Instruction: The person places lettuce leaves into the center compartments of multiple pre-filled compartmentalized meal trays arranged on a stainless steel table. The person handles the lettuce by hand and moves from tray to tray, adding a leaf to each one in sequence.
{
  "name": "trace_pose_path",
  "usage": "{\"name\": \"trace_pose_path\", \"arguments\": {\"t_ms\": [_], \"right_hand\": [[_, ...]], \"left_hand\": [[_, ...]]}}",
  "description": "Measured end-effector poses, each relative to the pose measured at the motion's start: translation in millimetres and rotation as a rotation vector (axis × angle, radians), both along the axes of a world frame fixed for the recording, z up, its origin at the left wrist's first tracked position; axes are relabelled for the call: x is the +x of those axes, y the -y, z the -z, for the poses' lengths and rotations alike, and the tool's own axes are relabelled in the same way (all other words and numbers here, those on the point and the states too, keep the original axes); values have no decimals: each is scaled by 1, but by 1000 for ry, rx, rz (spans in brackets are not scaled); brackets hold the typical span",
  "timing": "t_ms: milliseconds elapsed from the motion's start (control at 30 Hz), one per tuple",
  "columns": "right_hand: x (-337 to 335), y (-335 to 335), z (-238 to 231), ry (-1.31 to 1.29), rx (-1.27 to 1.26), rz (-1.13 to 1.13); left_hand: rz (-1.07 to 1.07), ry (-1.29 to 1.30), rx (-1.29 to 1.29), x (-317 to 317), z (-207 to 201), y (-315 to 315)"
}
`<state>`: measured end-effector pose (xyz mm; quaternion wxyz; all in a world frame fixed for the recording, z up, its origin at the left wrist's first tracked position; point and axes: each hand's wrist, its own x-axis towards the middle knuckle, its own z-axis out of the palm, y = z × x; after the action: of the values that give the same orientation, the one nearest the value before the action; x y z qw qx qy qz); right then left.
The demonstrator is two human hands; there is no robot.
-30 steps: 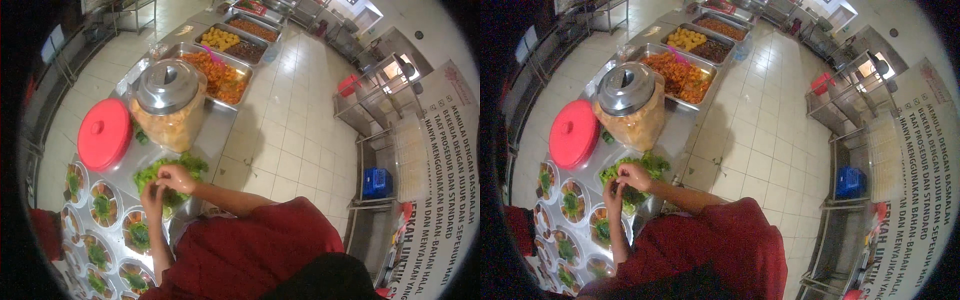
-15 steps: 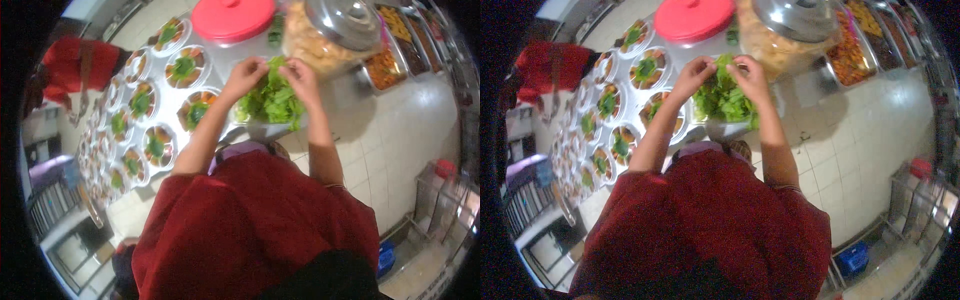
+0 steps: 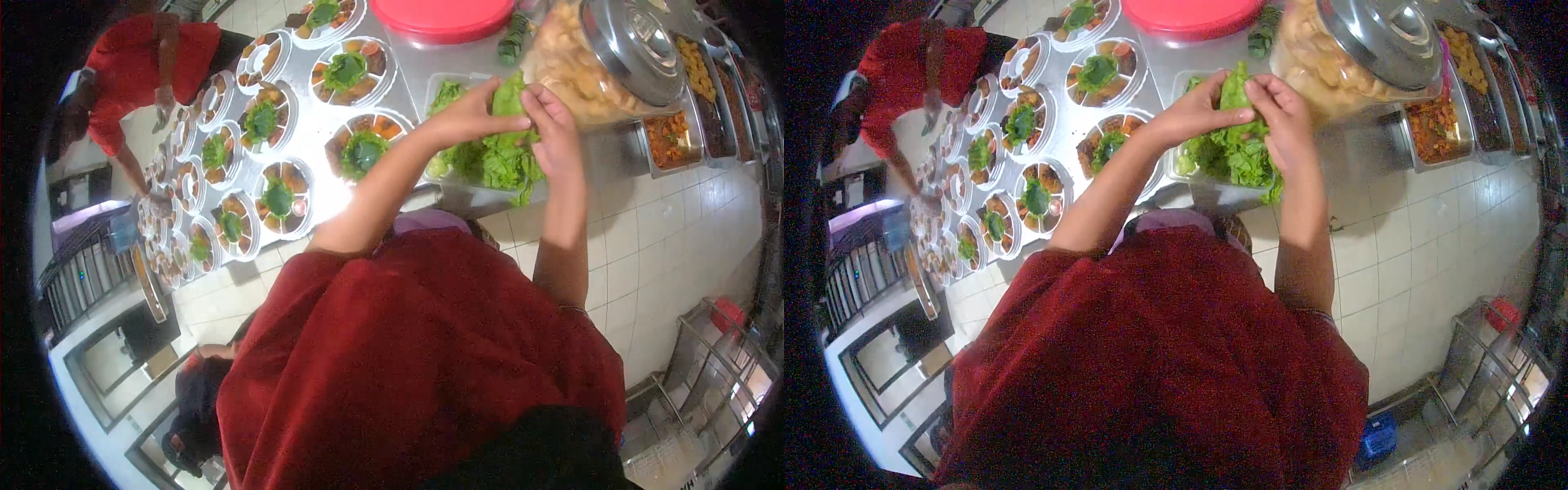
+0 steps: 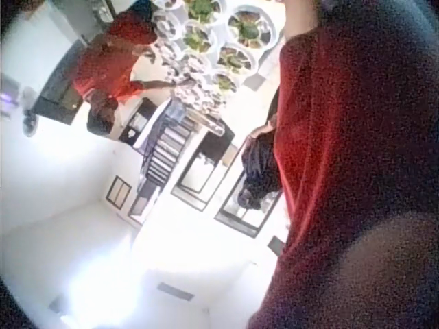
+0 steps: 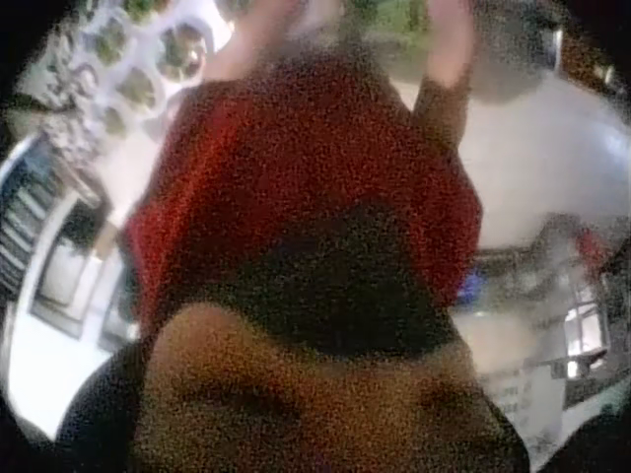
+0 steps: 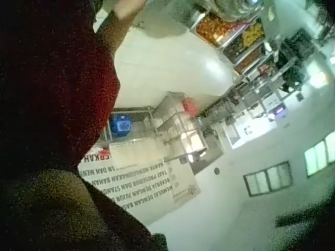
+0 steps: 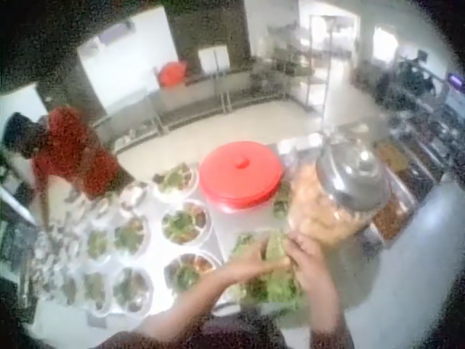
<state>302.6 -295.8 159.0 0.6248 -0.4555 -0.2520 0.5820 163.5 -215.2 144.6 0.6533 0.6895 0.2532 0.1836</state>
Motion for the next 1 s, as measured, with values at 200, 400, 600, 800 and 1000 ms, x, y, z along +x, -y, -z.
{"name": "trace_pose_path", "arguments": {"t_ms": [200,400,600,800,1000], "right_hand": [[10,13,-18,192,-125,11],[19,13,11,46,-138,50],[10,34,-21,511,-55,-71],[71,137,-42,730,-214,167],[206,298,22,967,-550,140]], "left_hand": [[-59,94,-226,-19,4,-13],[-38,140,-284,-21,5,-14],[67,-170,1,-22,-25,-6],[390,309,-207,-15,-20,15],[140,130,-100,-50,8,16]]}}
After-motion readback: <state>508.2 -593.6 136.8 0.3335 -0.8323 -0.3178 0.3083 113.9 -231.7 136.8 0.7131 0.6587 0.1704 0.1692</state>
